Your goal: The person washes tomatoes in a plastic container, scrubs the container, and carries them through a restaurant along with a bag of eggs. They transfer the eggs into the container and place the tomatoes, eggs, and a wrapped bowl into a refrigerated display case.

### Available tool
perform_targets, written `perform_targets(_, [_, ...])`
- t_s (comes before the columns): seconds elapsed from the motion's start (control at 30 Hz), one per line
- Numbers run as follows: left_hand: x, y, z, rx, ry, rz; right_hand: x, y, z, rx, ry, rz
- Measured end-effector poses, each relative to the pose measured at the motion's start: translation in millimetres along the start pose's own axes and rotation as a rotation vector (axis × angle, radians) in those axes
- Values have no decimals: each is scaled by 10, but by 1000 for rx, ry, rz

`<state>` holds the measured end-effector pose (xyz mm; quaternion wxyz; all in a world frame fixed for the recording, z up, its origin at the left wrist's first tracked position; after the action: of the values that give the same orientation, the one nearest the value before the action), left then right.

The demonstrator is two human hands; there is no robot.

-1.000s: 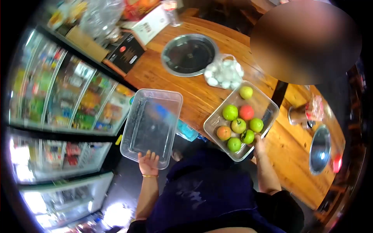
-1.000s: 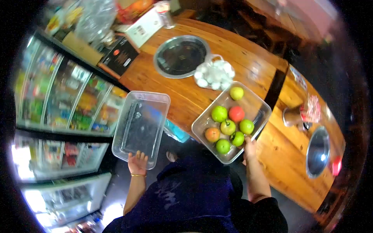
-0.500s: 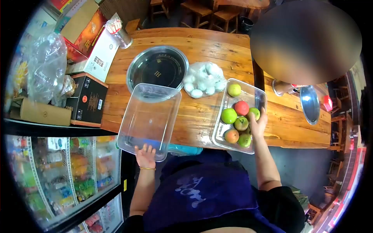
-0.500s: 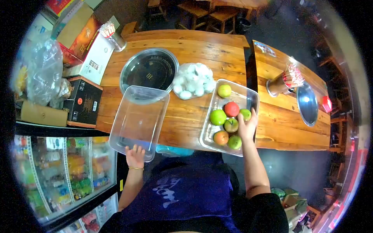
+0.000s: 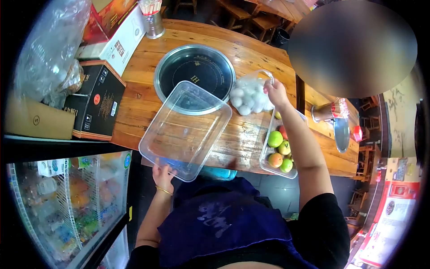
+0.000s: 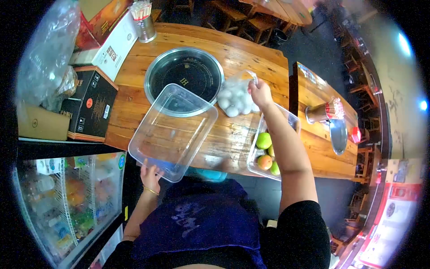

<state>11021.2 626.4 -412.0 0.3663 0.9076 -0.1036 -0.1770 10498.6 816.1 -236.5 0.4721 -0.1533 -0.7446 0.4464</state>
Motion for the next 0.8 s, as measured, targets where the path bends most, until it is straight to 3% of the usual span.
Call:
perform_targets(0.1, [4,72,-25,-2,50,-91,232,-360,-45,128,281,-50])
perform_targets(0.2, [33,55,-30,16,38,-63,478,-535,-33,-2,396,284])
perform_targets(0.3, [72,52,57,29,-11,-1,554,-1106,-156,188,371,250])
perform_targets(0.53, [-192,-41,41,1,-216,138,289,-2354,-859,344,77,459])
perform_targets(0.6, [-279,-66,61,-31,-208,157,215,-2402,-941,277,44,534])
perform_targets(0.8, [-529,-278,38,34,-243,122,-236,-1732,-1077,33,31,722])
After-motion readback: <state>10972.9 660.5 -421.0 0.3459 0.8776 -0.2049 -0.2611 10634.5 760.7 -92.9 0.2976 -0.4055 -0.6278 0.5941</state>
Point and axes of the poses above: each hand's wrist, its own z-axis towards the middle knuckle, its own x-axis out of the back of the hand, y = z × x, the point moved 9 cm from there along z, towards the middle knuckle, and after that the axes turned 4 degrees about -y, right-handed, at the moved point
